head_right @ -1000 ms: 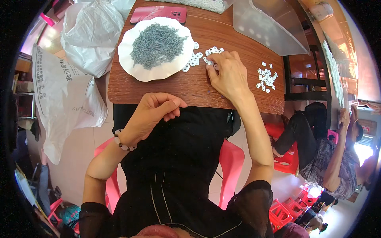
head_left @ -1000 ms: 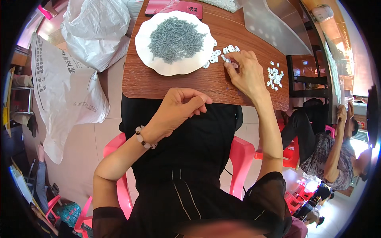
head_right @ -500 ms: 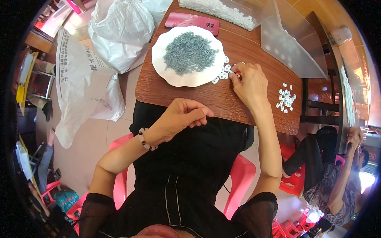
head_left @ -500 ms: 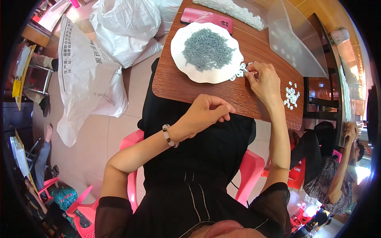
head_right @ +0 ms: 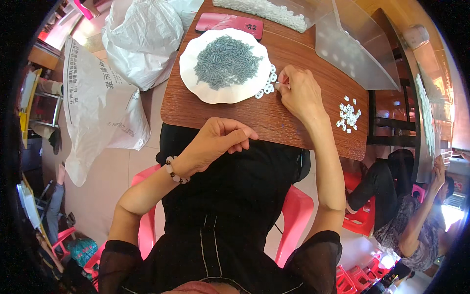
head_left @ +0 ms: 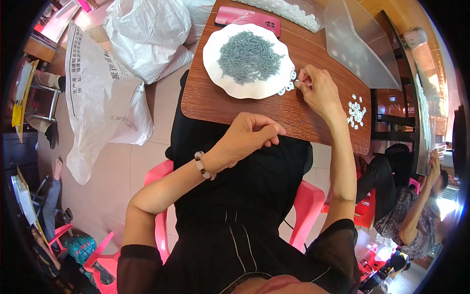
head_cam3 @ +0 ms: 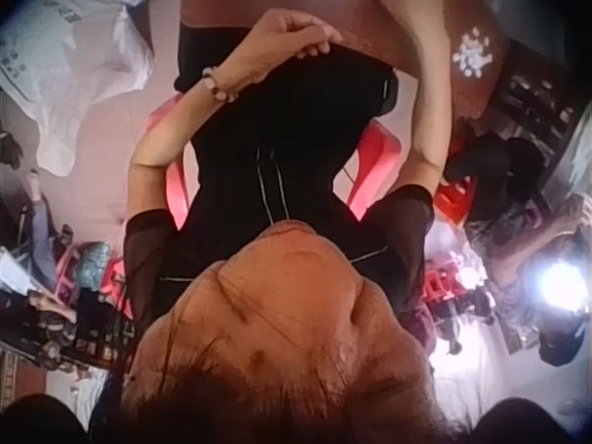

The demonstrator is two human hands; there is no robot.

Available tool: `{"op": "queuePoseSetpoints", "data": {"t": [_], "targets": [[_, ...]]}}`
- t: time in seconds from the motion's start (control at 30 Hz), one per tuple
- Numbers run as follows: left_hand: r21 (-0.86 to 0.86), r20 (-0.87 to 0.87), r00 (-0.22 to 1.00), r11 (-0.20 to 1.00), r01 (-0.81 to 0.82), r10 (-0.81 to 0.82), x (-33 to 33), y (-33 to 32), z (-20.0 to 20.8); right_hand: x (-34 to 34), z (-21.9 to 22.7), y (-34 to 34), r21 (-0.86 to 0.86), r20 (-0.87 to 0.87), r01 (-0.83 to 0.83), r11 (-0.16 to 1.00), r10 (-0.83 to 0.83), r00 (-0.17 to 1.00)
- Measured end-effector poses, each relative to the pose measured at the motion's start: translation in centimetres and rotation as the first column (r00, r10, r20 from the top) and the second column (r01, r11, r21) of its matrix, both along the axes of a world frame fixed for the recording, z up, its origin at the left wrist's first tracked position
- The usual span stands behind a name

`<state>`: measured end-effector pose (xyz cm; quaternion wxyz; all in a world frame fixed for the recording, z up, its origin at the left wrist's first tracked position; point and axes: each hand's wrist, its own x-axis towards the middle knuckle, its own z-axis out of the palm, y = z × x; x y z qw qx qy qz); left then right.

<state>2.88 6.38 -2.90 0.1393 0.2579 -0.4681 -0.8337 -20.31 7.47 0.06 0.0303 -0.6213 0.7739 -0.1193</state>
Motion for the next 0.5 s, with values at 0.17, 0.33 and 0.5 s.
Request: {"op": "queuePoseSetpoints", "data": {"t": [0.17, 0.33, 0.5], "targets": [[-0.029, -0.006, 1.0, 1.0, 0.001, -0.001, -0.1, 0.2, 0.2, -0.3, -0.9, 0.3, -0.099, 0.181, 0.016, 0.995, 0.002, 0.984], [-0.265, -0.085, 0.993, 0.959, -0.096, 0.076, -0.3, 0.4, -0.4, 0.2, -0.5, 1.0, -0.2, 0.204, 0.06, 0.978, -0.018, 0.979], [-0.699, -0.077, 0.943, 0.658, -0.282, 0.323, 0.4, -0.9, 2.1, 0.4, -0.4, 1.9, -0.288, 0.276, 0.099, 0.952, -0.017, 0.961]]}}
